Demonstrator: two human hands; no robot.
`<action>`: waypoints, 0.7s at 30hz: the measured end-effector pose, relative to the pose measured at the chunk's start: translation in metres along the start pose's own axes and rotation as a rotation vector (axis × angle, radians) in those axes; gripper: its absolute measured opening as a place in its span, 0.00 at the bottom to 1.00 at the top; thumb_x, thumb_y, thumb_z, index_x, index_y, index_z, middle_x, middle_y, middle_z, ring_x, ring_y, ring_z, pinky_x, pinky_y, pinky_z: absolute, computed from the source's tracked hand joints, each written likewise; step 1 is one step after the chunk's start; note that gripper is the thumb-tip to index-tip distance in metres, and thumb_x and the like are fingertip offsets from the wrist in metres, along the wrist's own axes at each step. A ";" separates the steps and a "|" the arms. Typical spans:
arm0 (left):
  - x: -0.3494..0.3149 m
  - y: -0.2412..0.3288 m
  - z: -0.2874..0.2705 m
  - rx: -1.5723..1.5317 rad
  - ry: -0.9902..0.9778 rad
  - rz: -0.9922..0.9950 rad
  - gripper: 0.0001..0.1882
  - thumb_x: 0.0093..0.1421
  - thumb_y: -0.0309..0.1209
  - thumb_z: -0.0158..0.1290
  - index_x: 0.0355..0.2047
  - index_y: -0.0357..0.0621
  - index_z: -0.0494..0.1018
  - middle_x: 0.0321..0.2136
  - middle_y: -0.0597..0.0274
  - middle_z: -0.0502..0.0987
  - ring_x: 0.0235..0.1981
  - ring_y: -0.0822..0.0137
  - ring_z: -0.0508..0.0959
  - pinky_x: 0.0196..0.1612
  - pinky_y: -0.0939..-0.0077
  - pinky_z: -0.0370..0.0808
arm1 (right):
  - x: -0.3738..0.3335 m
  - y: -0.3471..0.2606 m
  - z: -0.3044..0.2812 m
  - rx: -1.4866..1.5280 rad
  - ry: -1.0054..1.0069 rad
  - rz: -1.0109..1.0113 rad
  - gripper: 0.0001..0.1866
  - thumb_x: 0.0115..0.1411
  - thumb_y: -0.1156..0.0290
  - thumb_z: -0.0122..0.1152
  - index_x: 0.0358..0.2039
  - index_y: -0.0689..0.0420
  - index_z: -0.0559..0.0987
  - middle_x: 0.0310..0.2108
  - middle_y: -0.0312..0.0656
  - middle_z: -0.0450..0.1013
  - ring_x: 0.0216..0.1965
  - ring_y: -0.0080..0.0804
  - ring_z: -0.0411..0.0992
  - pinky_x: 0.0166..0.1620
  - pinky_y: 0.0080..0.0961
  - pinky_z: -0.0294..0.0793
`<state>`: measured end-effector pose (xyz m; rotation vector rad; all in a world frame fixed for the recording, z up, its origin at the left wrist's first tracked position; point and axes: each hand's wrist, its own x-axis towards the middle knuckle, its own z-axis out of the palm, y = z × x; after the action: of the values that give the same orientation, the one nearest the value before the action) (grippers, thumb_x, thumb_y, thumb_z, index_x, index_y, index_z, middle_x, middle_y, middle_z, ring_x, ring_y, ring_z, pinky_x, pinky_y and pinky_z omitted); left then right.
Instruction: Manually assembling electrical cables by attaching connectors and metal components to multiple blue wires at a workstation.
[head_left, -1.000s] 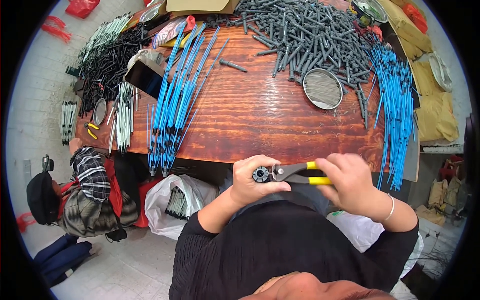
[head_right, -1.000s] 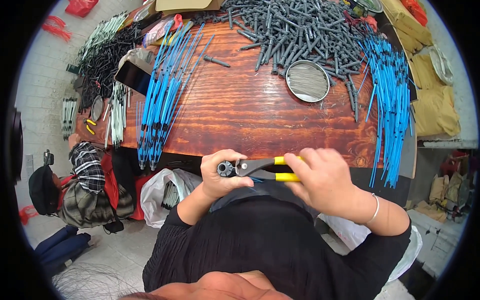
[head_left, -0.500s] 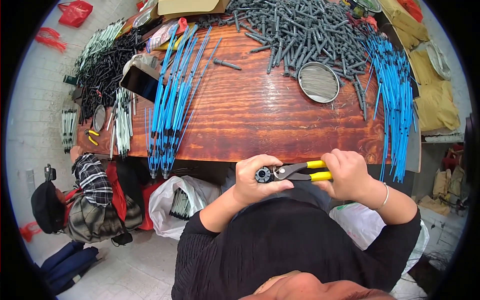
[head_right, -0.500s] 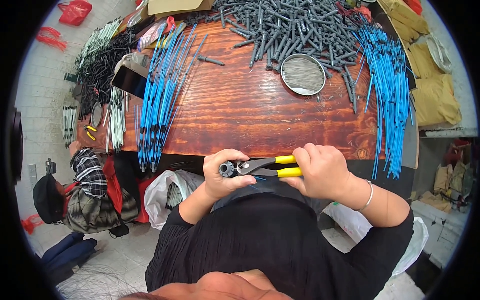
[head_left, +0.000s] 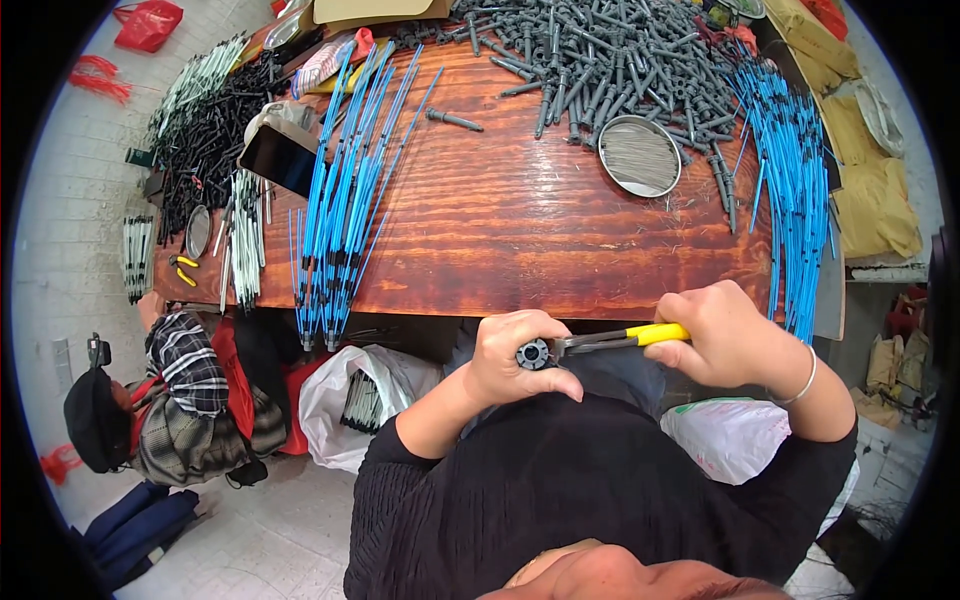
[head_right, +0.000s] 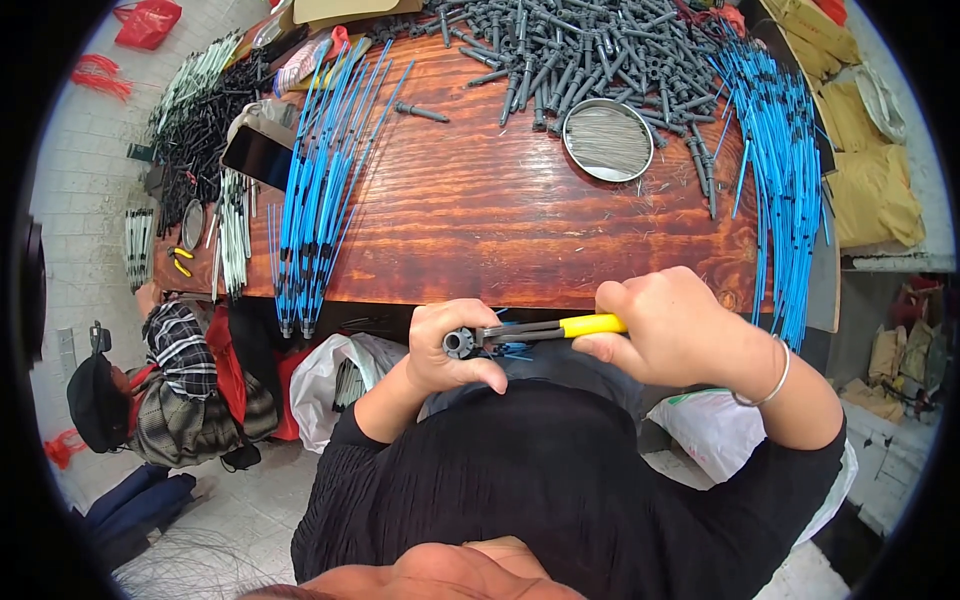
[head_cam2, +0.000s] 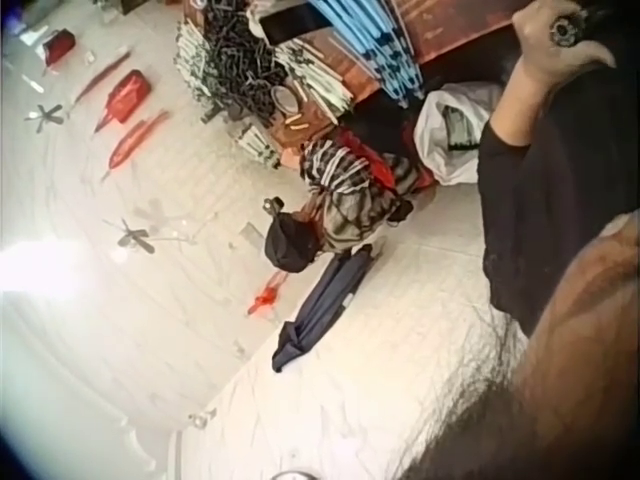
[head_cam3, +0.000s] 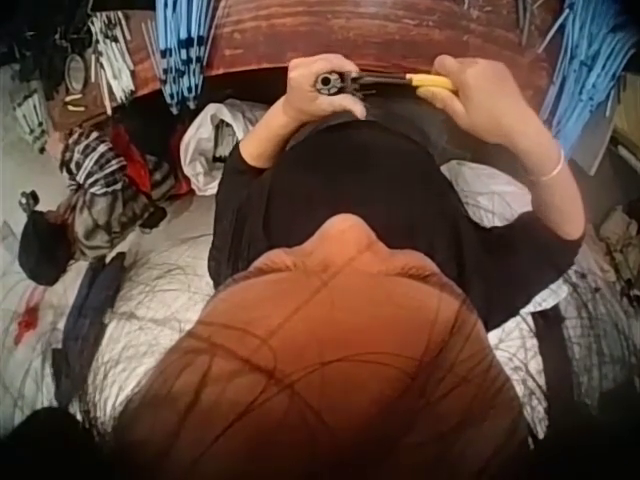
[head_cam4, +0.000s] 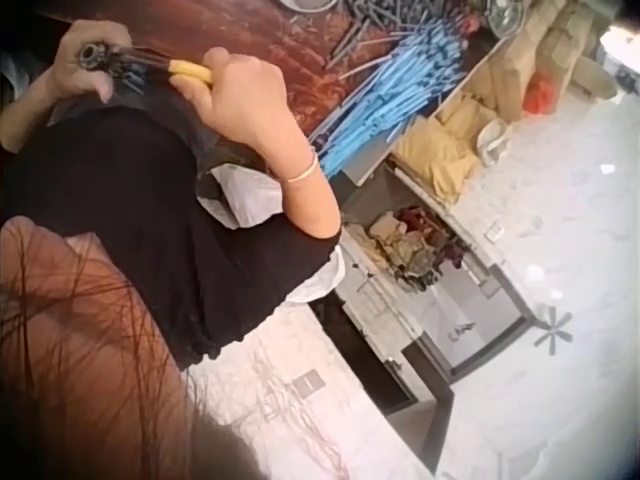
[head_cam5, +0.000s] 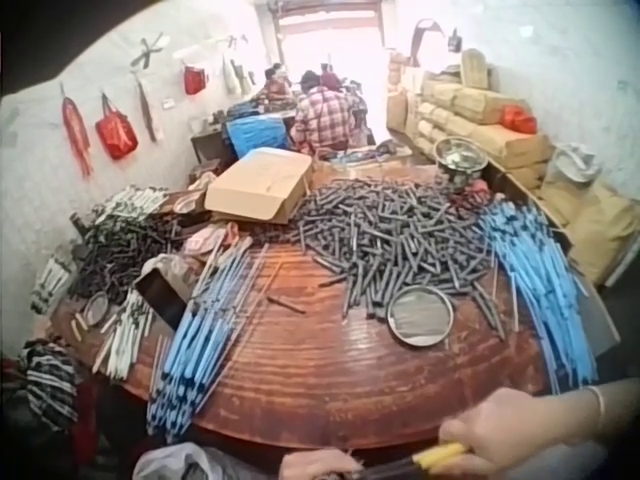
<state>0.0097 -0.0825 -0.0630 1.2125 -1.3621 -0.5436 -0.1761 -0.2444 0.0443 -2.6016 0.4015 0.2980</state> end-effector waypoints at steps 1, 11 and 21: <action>0.001 -0.002 -0.002 -0.047 -0.055 0.022 0.31 0.33 0.47 0.69 0.30 0.35 0.73 0.22 0.62 0.75 0.20 0.72 0.74 0.24 0.81 0.71 | 0.001 0.005 -0.001 0.024 -0.027 -0.022 0.21 0.52 0.52 0.58 0.25 0.60 0.71 0.19 0.48 0.72 0.20 0.48 0.72 0.24 0.39 0.69; -0.004 -0.001 0.005 0.059 0.095 -0.004 0.35 0.33 0.53 0.66 0.32 0.33 0.73 0.22 0.60 0.75 0.21 0.72 0.74 0.25 0.82 0.71 | -0.001 -0.020 0.000 -0.044 -0.025 0.112 0.21 0.52 0.53 0.60 0.25 0.61 0.73 0.21 0.49 0.72 0.22 0.48 0.72 0.26 0.38 0.70; -0.008 -0.008 -0.004 -0.077 0.214 -0.050 0.46 0.29 0.55 0.65 0.43 0.31 0.70 0.30 0.56 0.78 0.23 0.74 0.75 0.30 0.82 0.74 | -0.005 0.004 0.067 0.335 0.195 0.016 0.15 0.47 0.73 0.63 0.37 0.60 0.75 0.26 0.46 0.73 0.30 0.44 0.73 0.32 0.34 0.72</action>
<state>0.0145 -0.0766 -0.0728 1.2082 -1.1228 -0.4821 -0.1911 -0.2136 -0.0133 -2.3039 0.4941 -0.0200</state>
